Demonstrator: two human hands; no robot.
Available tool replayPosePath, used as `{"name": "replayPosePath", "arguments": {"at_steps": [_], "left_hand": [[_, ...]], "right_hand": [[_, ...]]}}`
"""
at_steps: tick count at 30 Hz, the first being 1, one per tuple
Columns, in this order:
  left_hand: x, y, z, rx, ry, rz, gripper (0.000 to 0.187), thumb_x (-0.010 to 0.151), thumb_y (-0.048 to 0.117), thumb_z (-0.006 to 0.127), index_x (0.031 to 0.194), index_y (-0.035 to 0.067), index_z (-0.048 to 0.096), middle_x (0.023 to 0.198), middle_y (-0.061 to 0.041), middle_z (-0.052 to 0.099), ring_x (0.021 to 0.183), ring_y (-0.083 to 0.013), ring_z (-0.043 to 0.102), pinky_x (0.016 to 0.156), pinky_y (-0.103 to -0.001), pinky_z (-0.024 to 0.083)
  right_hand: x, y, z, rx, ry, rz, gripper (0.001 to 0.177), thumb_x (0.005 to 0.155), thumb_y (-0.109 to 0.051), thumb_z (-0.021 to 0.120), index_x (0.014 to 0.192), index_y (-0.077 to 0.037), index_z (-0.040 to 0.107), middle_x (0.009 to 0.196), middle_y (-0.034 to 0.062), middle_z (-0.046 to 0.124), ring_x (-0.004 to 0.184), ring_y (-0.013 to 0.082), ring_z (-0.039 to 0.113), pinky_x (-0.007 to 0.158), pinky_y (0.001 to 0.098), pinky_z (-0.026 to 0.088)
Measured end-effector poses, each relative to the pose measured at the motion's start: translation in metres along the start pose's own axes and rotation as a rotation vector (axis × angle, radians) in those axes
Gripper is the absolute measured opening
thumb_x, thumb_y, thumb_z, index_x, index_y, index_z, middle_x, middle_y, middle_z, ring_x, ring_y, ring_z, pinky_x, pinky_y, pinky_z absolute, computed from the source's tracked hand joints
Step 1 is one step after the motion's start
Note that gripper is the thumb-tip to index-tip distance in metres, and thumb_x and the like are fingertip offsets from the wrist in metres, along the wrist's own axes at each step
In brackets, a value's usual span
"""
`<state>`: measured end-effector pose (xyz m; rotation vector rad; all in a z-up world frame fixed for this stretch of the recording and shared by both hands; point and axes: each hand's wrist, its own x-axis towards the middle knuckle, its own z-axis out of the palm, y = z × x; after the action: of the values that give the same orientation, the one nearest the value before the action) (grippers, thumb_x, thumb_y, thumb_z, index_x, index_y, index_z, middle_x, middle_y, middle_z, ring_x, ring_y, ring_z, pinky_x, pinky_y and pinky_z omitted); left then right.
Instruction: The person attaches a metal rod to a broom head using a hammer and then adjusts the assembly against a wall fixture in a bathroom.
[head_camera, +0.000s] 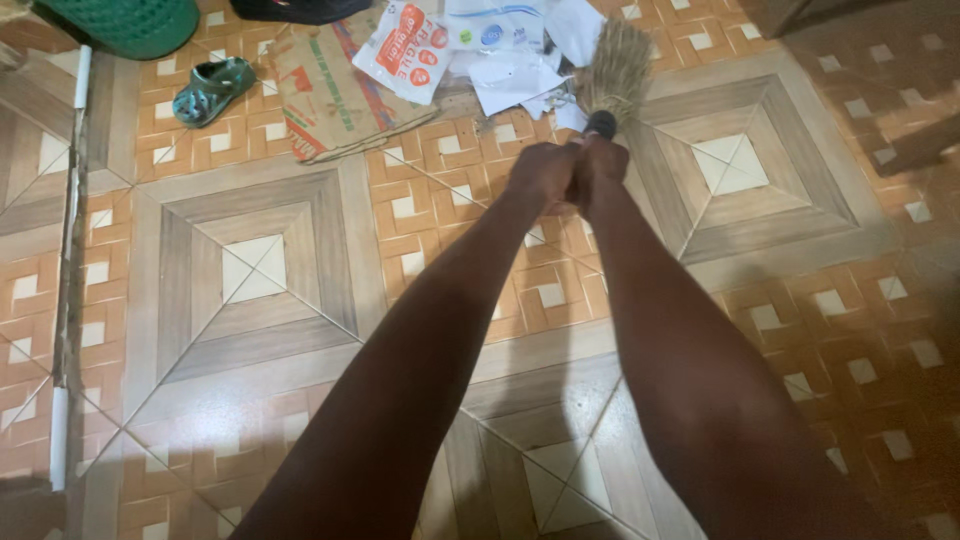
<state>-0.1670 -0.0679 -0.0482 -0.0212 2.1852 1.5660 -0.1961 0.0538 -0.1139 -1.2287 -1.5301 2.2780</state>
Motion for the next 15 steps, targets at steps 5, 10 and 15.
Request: {"name": "replayPosePath", "arguments": {"at_steps": [5,10,15], "left_hand": [[-0.02,-0.013,-0.056,0.088,0.216,0.132,0.028,0.088,0.03,0.059,0.099,0.013,0.078,0.082,-0.005,0.075,0.061,-0.0172,0.074,0.059,-0.031,0.062],[-0.036,-0.013,-0.094,-0.283,0.455,0.095,0.022,0.079,0.029,0.073,0.091,0.011,0.077,0.074,-0.007,0.075,0.059,-0.0157,0.069,0.058,-0.032,0.056],[-0.014,-0.017,-0.101,-0.251,0.504,0.291,0.036,0.086,0.035,0.071,0.08,-0.001,0.077,0.072,-0.01,0.075,0.062,-0.0152,0.069,0.063,-0.03,0.054]], "right_hand": [[-0.046,0.005,0.06,-0.021,-0.067,0.081,0.037,0.097,-0.032,0.062,0.115,0.0,0.062,0.093,0.0139,0.067,0.072,0.0272,0.066,0.054,0.0462,0.052],[-0.089,-0.014,0.088,0.114,-0.454,0.265,0.038,0.096,-0.039,0.046,0.116,-0.007,0.056,0.094,0.0136,0.072,0.078,0.0284,0.074,0.059,0.0487,0.062],[-0.123,-0.029,0.107,-0.202,-0.29,-0.139,0.043,0.096,-0.032,0.062,0.118,0.005,0.067,0.098,0.0169,0.072,0.076,0.0271,0.071,0.057,0.0413,0.058]]}}
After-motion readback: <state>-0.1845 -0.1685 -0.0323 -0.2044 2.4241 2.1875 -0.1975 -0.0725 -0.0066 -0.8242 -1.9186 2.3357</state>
